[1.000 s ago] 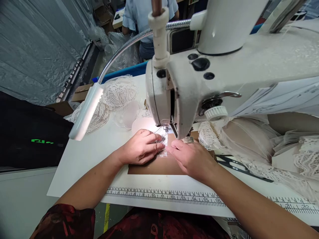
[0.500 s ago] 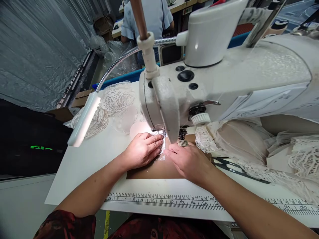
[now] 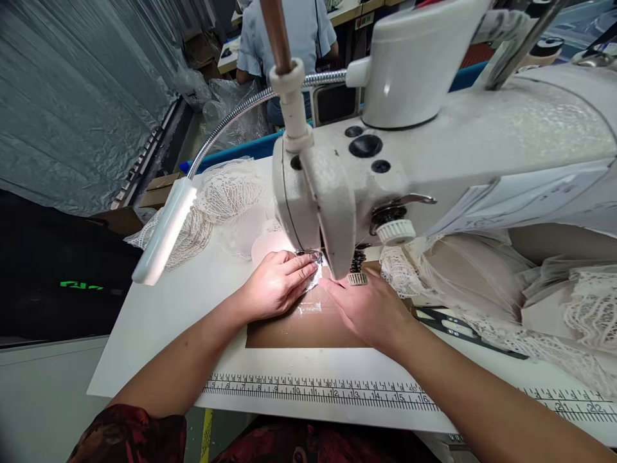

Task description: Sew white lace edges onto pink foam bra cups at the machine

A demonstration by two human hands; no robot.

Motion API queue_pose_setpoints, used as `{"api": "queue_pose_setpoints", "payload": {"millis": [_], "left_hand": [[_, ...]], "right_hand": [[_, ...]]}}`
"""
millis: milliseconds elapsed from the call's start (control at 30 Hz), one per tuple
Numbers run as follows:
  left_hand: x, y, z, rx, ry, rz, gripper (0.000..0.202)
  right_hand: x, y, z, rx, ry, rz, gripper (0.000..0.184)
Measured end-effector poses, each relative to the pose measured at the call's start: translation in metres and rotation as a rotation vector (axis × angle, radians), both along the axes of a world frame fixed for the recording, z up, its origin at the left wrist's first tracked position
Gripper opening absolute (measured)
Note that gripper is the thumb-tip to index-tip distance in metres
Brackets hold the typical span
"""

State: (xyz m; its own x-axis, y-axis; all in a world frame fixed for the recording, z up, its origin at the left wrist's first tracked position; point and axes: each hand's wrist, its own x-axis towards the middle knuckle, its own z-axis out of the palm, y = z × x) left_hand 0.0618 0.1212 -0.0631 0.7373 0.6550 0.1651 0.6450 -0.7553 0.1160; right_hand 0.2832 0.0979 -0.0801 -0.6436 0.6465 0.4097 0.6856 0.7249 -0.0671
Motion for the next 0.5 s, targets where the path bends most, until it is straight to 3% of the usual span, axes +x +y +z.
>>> {"api": "queue_pose_setpoints", "payload": {"millis": [167, 500], "left_hand": [[-0.0025, 0.0035, 0.0005, -0.01, -0.025, -0.027, 0.036], [-0.0038, 0.0088, 0.0007, 0.028, -0.024, 0.051, 0.039]], "right_hand": [[-0.0039, 0.0013, -0.0013, -0.045, -0.105, -0.155, 0.041], [-0.0019, 0.007, -0.0078, -0.156, -0.036, -0.149, 0.047]]}}
